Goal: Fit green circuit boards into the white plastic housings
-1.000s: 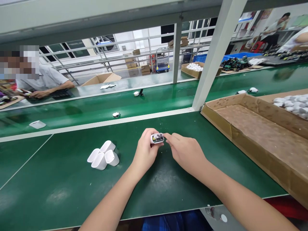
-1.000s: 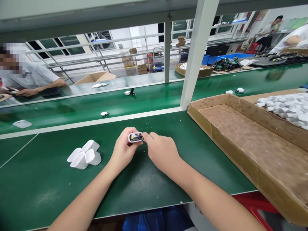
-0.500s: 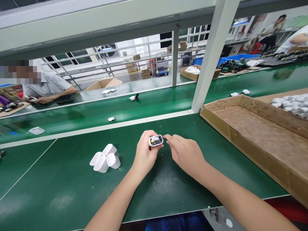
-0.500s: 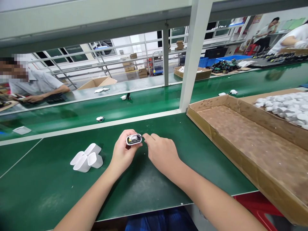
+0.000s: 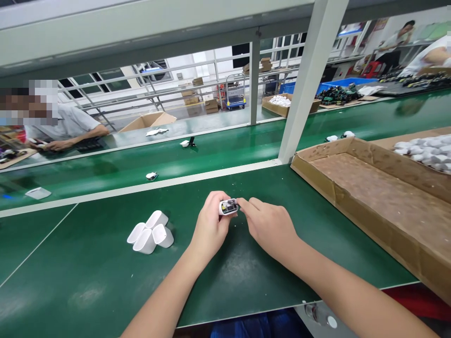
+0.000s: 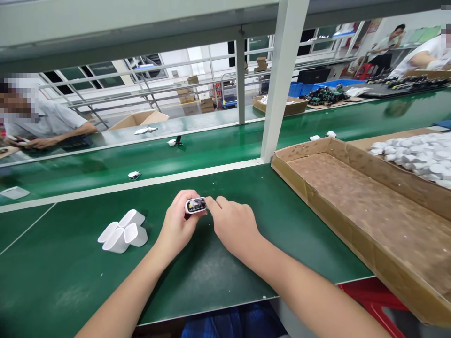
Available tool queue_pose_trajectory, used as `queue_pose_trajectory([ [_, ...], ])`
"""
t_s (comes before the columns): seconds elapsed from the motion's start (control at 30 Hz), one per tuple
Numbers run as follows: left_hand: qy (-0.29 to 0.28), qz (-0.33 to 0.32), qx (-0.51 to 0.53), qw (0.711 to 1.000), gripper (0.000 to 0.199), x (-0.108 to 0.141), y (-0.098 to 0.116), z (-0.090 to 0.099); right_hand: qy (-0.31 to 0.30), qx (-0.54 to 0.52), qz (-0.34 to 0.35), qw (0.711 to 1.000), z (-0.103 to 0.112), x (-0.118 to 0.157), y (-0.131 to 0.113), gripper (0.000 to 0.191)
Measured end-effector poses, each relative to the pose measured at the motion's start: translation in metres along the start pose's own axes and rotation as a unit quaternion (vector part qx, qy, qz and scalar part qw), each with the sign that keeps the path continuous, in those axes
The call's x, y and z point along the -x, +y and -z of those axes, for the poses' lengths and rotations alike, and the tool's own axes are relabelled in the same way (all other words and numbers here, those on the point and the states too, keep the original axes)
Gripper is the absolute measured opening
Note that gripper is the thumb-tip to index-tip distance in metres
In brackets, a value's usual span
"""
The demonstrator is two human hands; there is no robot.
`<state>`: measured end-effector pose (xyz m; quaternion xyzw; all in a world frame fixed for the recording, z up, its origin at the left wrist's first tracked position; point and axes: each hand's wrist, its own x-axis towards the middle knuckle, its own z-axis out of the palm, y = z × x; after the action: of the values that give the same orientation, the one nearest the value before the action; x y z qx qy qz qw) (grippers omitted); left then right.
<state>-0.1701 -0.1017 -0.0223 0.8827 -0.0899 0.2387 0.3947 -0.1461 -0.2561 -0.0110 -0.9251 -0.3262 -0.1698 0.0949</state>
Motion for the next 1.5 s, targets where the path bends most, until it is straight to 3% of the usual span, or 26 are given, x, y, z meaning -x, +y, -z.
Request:
queue_pose_trajectory([
  [0.2, -0.021, 0.034, 0.028, 0.999, 0.016, 0.001, -0.001, -0.003, 0.010, 0.040, 0.041, 0.998, -0.003, 0.002, -0.003, 0.036],
  [0.3, -0.019, 0.091, 0.091, 0.992, 0.014, 0.000, -0.001, -0.004, -0.012, -0.006, 0.018, 1.000, 0.001, 0.000, -0.001, 0.037],
  [0.4, -0.008, 0.126, 0.122, 0.985, 0.015, -0.002, 0.000, -0.001, 0.009, -0.033, -0.002, 0.999, 0.004, -0.001, 0.002, 0.036],
  [0.7, -0.050, 0.052, 0.055, 0.996, 0.012, 0.001, 0.000, -0.002, 0.115, 0.023, 0.052, 0.992, -0.005, 0.004, -0.001, 0.035],
  [0.83, -0.078, 0.038, 0.029, 0.996, 0.018, 0.002, -0.004, -0.005, 0.052, 0.052, 0.083, 0.994, -0.005, 0.004, -0.004, 0.037],
  [0.97, -0.090, 0.080, 0.065, 0.991, 0.015, 0.000, -0.008, -0.006, -0.051, -0.010, 0.012, 0.999, 0.002, -0.003, 0.002, 0.037],
  [1.13, -0.069, 0.138, 0.111, 0.982, 0.017, -0.005, -0.011, -0.004, -0.019, -0.068, -0.073, 0.995, 0.011, -0.009, 0.011, 0.038],
  [1.33, -0.076, 0.165, 0.143, 0.973, 0.020, 0.000, -0.018, -0.010, -0.106, -0.044, -0.009, 0.993, 0.006, -0.009, 0.004, 0.035],
  [1.5, -0.049, 0.184, 0.082, 0.978, 0.023, -0.020, -0.031, 0.000, -0.123, -0.089, -0.056, 0.987, 0.005, -0.015, 0.009, 0.035],
])
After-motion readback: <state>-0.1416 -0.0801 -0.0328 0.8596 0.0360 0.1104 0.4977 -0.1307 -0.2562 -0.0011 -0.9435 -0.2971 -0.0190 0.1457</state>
